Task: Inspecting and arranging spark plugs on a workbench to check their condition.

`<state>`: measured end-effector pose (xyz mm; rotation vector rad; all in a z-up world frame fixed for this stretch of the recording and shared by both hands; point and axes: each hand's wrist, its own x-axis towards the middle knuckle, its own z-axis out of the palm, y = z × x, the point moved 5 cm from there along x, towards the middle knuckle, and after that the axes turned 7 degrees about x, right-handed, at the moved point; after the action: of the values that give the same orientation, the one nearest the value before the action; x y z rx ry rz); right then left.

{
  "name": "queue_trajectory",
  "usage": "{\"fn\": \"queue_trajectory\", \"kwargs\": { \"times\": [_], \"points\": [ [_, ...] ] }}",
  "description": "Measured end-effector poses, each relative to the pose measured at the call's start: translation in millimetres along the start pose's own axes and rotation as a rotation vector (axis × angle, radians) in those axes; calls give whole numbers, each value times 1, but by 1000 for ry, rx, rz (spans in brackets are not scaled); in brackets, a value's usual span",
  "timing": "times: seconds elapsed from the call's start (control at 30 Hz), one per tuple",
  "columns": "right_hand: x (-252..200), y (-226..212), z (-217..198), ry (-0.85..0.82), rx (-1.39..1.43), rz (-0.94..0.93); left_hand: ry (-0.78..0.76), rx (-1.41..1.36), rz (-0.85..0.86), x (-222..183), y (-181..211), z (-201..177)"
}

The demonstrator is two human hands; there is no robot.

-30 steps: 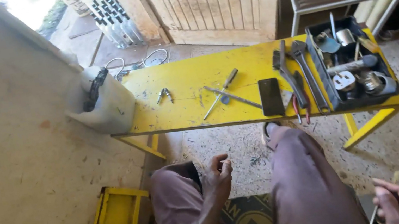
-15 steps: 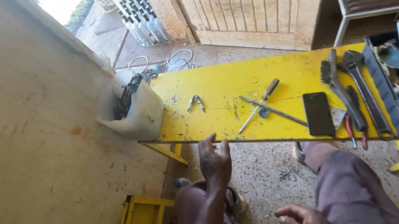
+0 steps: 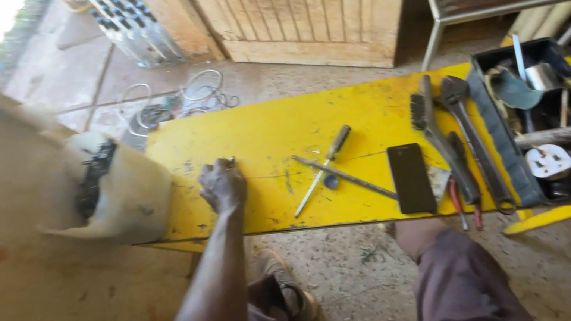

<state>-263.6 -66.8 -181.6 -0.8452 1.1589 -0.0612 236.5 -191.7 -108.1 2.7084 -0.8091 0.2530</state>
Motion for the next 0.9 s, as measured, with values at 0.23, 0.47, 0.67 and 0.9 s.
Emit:
{"fn": "queue_trajectory", "kwargs": {
  "times": [0.23, 0.47, 0.67, 0.9],
  "points": [
    [-20, -19, 2, -84, -54, 38, -328, -83, -14, -25, 34, -60],
    [-82, -84, 12, -68, -86, 27, -497, -517, -353, -133, 48, -155],
    [-101, -101, 12, -142, 310, -183, -523, -606, -105, -312, 69, -173],
    [-111, -80, 17, -326, 836, -271, 9, -352, 630, -405, 126, -247]
  ]
}}
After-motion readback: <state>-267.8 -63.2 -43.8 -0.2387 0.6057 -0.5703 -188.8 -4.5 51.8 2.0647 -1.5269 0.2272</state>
